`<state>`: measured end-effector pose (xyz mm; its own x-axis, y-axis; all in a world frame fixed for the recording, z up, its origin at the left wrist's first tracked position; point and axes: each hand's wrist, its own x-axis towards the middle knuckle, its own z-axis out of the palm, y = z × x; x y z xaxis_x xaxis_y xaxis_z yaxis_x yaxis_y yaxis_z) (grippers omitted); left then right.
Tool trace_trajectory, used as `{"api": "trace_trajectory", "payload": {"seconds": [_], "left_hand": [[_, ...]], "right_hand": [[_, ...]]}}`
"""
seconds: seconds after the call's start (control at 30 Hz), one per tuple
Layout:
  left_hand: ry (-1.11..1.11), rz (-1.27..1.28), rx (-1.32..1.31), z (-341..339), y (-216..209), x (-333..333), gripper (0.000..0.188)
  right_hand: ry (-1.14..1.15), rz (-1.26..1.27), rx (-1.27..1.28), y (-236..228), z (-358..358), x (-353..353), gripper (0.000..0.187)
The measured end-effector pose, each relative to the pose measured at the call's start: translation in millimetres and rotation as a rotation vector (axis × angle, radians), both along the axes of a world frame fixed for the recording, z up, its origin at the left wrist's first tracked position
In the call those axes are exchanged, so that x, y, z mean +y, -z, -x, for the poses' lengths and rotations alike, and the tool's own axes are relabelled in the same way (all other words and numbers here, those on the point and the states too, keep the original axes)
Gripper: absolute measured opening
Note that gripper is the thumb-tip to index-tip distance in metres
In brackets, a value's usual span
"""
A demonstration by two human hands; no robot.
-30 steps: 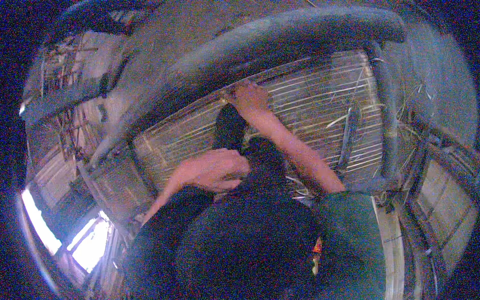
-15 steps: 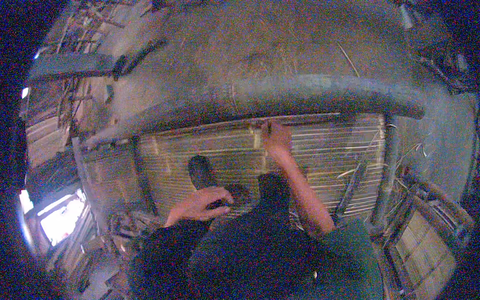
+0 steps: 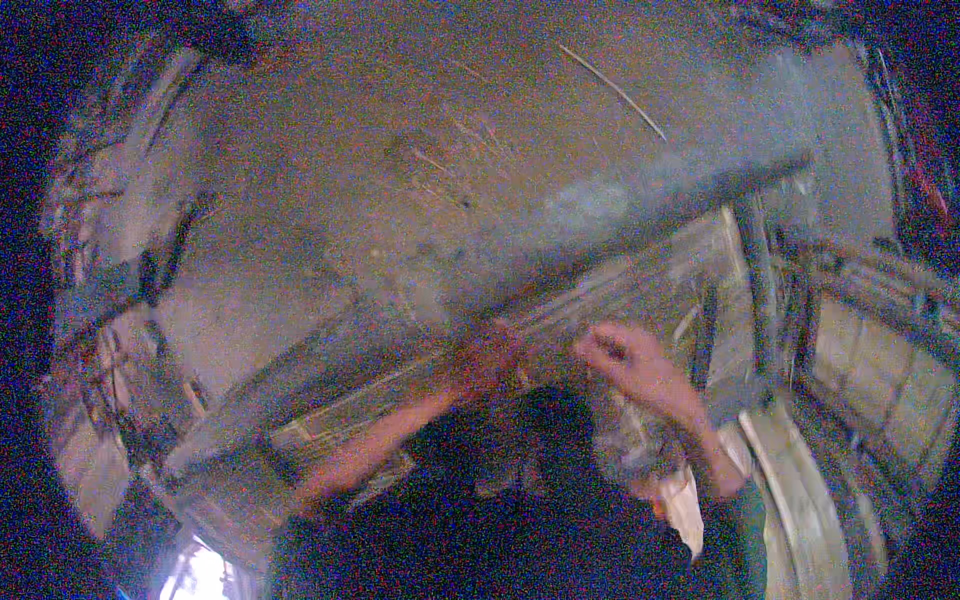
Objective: The person weaves a mat by hand, using a knife to cut and insert thin strips of bamboo or reed into a frame. They repeatedly adjust the strips and press them into place.
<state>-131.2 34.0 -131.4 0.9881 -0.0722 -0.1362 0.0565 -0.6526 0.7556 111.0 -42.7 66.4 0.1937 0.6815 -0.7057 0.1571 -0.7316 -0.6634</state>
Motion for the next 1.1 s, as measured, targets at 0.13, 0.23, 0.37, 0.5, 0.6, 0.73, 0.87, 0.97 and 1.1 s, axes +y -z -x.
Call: {"api": "trace_trajectory", "payload": {"seconds": [0.13,0.23,0.37,0.5,0.6,0.73,0.87,0.97,1.1], "left_hand": [[-0.43,0.496,0.526,-37.4,-95.3,45.0,0.025],[-0.484,0.22,-0.012,-34.8,-91.9,52.1,0.017],[-0.49,0.127,-0.195,-32.5,-113.6,46.8,0.013],[-0.498,0.137,-0.227,-23.4,-156.7,30.9,0.011],[-0.605,0.124,-0.229,-26.7,-179.0,21.4,0.01],[-0.794,0.202,-0.242,-25.4,-208.2,21.8,0.01],[-0.894,0.271,-0.198,-22.2,-241.9,20.8,0.011],[-0.863,0.237,-0.175,-28.9,-255.2,22.0,0.012],[-0.838,0.19,-0.201,-73.0,-271.7,32.6,0.012]], "right_hand": [[0.474,-0.036,0.071,26.0,5.4,-23.0,0.024],[0.946,-0.118,0.181,69.9,34.4,-33.2,0.026],[0.917,-0.19,-0.202,86.0,59.0,-11.7,0.033],[0.27,-0.817,-0.425,119.7,94.8,-10.1,0.027],[0.019,-0.805,-0.324,113.7,96.0,-2.1,0.032],[0.047,-0.898,-0.389,87.9,87.9,3.7,0.033],[-0.088,-1.131,-0.523,75.7,76.5,-9.1,0.031],[0.127,-1.158,-0.439,53.5,88.3,-12.1,0.031],[0.231,-0.983,-0.415,61.9,99.3,-2.2,0.04]]}}
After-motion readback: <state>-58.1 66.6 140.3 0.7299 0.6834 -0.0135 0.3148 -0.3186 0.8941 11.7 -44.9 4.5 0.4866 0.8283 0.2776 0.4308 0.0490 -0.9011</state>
